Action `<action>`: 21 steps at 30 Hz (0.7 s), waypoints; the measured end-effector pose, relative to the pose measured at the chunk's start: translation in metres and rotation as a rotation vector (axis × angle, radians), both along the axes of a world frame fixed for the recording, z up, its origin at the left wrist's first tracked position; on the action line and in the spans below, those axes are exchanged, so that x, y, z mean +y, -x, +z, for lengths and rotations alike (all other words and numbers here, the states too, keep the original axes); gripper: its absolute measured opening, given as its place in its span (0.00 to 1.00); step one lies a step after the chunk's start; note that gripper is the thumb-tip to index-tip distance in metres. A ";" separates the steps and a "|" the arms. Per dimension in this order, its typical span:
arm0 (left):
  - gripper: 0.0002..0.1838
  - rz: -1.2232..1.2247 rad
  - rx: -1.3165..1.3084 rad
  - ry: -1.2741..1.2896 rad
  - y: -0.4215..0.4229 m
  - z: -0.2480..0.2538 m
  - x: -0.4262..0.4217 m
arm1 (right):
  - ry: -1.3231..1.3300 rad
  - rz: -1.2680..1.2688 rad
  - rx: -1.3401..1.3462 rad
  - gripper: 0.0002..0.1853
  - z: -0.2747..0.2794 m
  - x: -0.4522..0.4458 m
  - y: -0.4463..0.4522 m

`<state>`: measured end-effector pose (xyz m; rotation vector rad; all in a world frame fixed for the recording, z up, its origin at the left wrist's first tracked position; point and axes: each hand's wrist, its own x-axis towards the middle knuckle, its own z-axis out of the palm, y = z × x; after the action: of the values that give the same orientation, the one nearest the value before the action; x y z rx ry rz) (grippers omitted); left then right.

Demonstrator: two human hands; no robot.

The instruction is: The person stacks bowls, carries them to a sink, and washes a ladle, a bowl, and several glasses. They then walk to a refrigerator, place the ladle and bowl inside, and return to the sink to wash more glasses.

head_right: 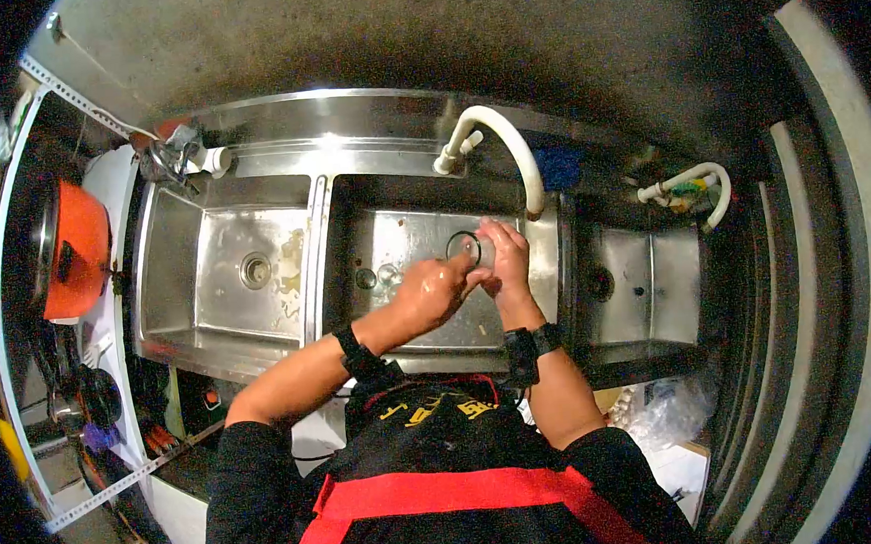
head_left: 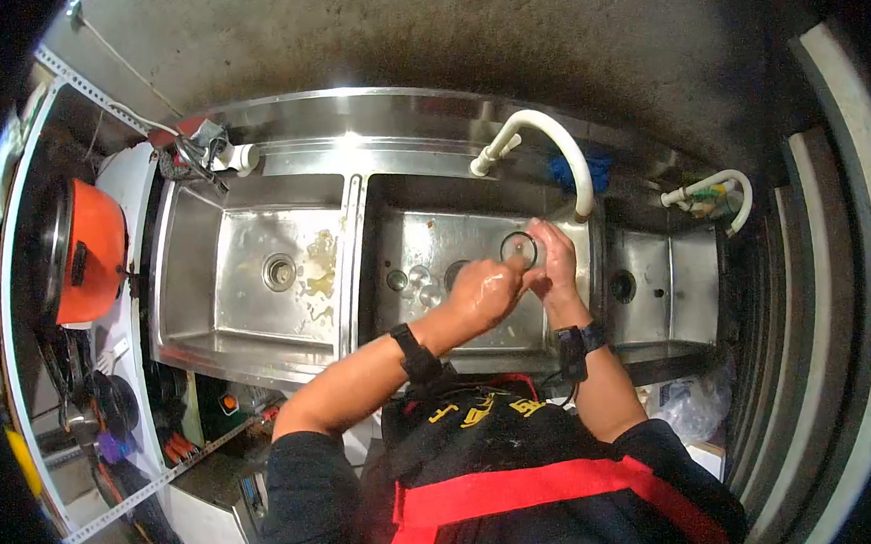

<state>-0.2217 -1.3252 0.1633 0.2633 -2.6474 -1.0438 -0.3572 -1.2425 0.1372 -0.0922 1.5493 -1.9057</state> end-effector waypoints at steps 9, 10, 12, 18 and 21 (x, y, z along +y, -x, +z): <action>0.18 -0.335 0.207 0.756 -0.010 0.035 -0.071 | -0.108 0.290 -0.175 0.07 0.015 0.008 0.006; 0.18 -0.336 0.251 0.756 -0.010 0.037 -0.072 | -0.137 0.302 -0.222 0.07 0.023 0.005 0.005; 0.18 -0.310 0.267 0.706 -0.007 0.035 -0.068 | -0.137 0.338 -0.252 0.08 0.023 0.003 0.008; 0.17 -0.175 0.232 0.471 -0.025 0.022 -0.025 | -0.220 0.269 -0.271 0.11 0.012 0.007 0.005; 0.24 -0.405 0.381 0.580 -0.019 0.041 -0.033 | -0.271 0.428 -0.155 0.13 -0.028 0.020 0.024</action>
<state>-0.2024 -1.3585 0.2043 -0.5533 -2.5475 -0.3225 -0.3816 -1.2223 0.1094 -0.1406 1.5246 -1.3313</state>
